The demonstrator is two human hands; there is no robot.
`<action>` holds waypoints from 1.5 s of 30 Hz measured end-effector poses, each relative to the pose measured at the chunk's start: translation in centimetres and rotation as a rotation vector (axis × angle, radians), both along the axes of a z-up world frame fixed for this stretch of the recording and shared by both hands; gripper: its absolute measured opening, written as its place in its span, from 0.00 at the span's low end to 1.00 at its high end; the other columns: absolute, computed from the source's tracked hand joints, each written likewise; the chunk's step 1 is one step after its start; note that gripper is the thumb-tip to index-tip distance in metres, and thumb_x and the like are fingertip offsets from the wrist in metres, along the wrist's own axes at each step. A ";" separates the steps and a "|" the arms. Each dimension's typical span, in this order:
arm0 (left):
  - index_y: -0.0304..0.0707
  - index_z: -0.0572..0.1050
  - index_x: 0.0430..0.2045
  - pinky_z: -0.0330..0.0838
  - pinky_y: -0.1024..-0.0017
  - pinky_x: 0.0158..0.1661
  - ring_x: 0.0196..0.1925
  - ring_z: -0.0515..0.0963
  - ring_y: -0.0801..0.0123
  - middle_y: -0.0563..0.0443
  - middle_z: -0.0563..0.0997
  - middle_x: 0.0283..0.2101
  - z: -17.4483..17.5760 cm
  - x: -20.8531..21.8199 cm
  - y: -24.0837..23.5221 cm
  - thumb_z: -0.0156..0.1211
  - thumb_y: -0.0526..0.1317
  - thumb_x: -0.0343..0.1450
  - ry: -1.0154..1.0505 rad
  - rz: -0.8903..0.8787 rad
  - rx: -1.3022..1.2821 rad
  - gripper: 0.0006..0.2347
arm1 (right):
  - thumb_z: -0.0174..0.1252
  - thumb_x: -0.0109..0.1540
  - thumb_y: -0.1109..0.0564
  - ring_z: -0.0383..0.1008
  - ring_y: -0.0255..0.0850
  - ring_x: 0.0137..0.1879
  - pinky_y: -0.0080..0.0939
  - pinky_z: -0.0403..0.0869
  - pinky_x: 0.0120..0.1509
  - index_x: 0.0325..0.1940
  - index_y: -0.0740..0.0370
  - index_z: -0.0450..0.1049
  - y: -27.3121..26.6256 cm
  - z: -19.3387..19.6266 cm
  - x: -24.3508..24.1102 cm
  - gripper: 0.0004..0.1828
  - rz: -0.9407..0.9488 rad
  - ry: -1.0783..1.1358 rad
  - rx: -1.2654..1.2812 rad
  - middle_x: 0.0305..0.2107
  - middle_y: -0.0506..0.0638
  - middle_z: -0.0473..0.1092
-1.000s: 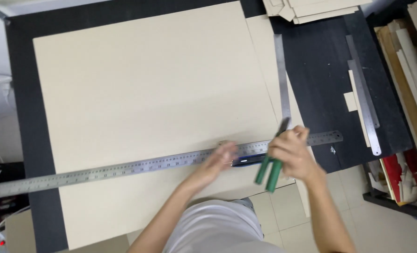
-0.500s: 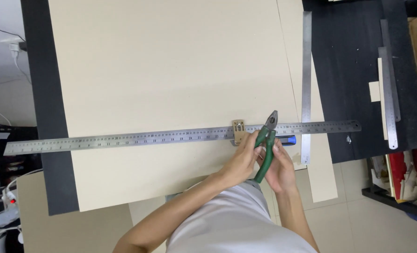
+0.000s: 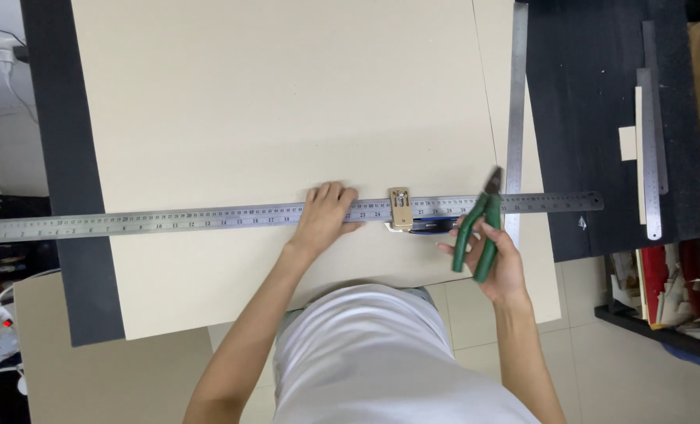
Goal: Measuring and cutting a large sheet of material using a metal ruler and a utility knife on a workbench.
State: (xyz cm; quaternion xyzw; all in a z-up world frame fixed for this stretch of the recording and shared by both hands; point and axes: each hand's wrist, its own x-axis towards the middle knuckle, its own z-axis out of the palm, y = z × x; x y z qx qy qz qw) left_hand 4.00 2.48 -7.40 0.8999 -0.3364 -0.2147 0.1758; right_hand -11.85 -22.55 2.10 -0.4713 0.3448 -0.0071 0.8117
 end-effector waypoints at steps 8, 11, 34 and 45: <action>0.51 0.72 0.45 0.75 0.62 0.53 0.51 0.80 0.61 0.55 0.72 0.48 2.7 -1.2 1.8 0.68 0.44 0.66 0.061 -0.067 -0.086 0.16 | 0.62 0.58 0.46 0.72 0.57 0.56 0.59 0.76 0.59 0.47 0.51 0.70 -1.5 -1.1 0.4 0.17 1.011 0.138 -1.427 0.52 0.50 0.57; 0.50 0.73 0.41 0.78 0.64 0.48 0.47 0.82 0.61 0.56 0.72 0.46 4.0 -2.2 2.5 0.69 0.43 0.65 0.024 -0.089 -0.137 0.14 | 0.65 0.54 0.43 0.71 0.53 0.54 0.52 0.76 0.57 0.44 0.48 0.71 -1.3 -0.6 0.4 0.18 1.153 0.081 -1.601 0.48 0.47 0.57; 0.48 0.78 0.34 0.80 0.61 0.38 0.37 0.83 0.58 0.59 0.71 0.37 9.2 -2.3 3.6 0.73 0.43 0.61 -0.047 -0.249 -0.255 0.12 | 0.59 0.56 0.55 0.70 0.46 0.51 0.43 0.68 0.51 0.69 0.46 0.63 -4.8 1.3 2.5 0.36 1.212 -0.362 -2.104 0.45 0.49 0.69; 0.45 0.77 0.34 0.80 0.58 0.39 0.37 0.83 0.55 0.57 0.70 0.36 8.3 -2.8 2.1 0.71 0.43 0.62 -0.038 -0.368 -0.376 0.11 | 0.37 0.68 0.65 0.61 0.41 0.71 0.57 0.54 0.74 0.64 0.34 0.58 -7.0 2.3 4.3 0.26 1.087 -0.698 -2.262 0.69 0.45 0.59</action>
